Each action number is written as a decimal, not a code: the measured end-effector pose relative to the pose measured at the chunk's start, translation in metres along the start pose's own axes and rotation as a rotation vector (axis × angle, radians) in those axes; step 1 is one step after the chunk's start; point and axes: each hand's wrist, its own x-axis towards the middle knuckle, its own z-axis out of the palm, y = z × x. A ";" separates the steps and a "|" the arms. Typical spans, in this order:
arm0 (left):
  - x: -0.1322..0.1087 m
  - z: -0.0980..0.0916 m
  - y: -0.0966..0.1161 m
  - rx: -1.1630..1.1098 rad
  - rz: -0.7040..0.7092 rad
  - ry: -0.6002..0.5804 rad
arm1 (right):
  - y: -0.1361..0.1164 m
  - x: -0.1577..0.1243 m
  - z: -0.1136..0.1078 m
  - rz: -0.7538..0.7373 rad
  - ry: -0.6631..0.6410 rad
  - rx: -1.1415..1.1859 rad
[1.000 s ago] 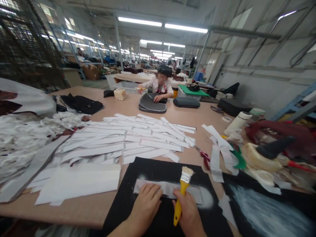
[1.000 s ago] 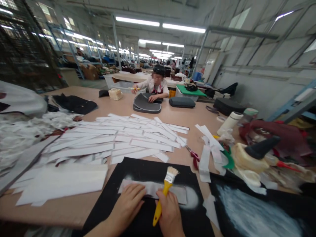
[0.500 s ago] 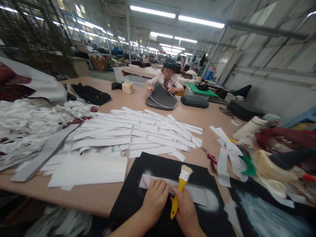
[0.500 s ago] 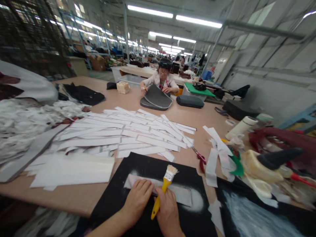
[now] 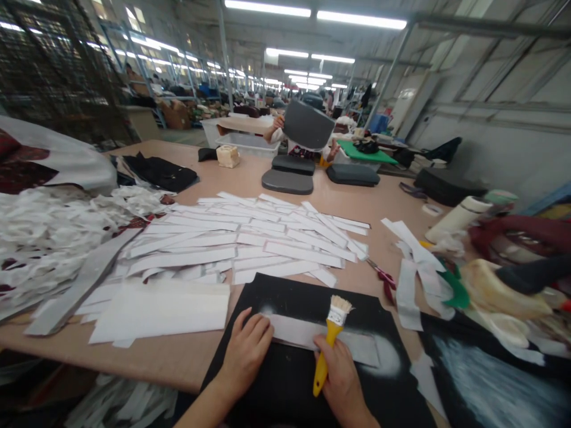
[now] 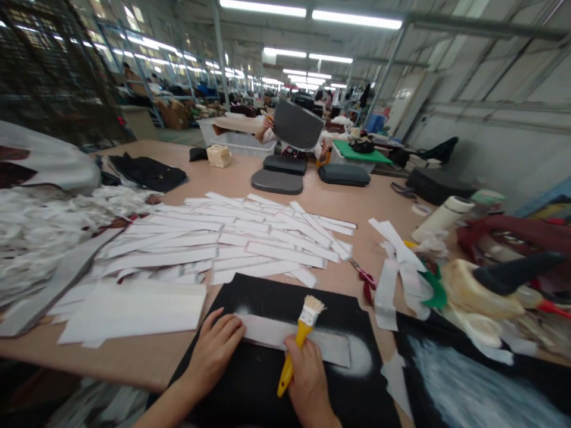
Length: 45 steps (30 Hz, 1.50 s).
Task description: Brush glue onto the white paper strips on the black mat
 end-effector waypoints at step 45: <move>-0.024 0.005 0.023 -0.057 -0.018 -0.072 | -0.055 0.136 0.003 -0.029 -0.224 0.223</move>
